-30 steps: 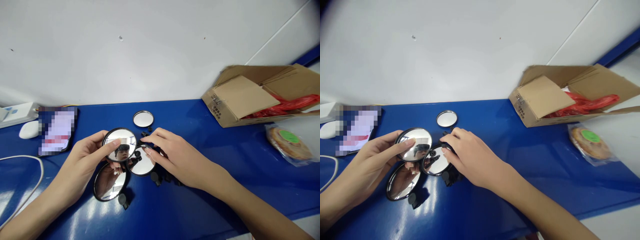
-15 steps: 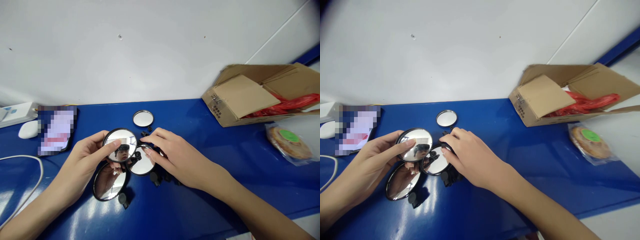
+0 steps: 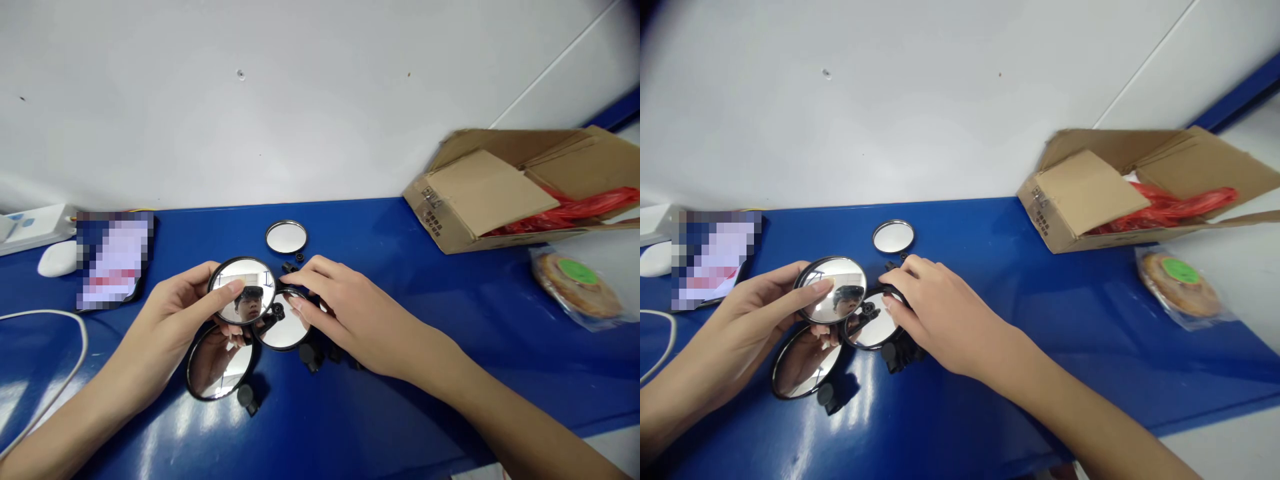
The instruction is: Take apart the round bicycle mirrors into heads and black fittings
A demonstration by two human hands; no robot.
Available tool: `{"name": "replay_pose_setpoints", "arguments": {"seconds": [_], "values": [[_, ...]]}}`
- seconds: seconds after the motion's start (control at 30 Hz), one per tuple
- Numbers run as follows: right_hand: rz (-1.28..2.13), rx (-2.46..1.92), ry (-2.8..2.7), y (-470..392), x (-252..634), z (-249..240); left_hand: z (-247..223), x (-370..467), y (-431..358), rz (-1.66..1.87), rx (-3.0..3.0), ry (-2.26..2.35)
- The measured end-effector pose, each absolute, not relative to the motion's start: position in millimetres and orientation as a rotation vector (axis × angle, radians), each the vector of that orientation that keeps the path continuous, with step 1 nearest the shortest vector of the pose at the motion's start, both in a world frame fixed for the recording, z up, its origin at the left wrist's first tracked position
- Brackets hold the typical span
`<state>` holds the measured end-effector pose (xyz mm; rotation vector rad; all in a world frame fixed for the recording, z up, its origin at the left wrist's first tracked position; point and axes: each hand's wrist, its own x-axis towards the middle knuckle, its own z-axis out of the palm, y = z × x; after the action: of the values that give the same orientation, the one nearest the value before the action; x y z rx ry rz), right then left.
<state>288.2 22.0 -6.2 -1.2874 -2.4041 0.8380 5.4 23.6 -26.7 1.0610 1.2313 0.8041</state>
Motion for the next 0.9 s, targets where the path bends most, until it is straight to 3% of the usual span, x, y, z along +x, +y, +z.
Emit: {"name": "replay_pose_setpoints", "arguments": {"seconds": [0.9], "values": [[0.826,-1.292,-2.404,21.4,287.9,-6.0,-30.8,2.9,22.6,0.806,1.075,1.218]]}}
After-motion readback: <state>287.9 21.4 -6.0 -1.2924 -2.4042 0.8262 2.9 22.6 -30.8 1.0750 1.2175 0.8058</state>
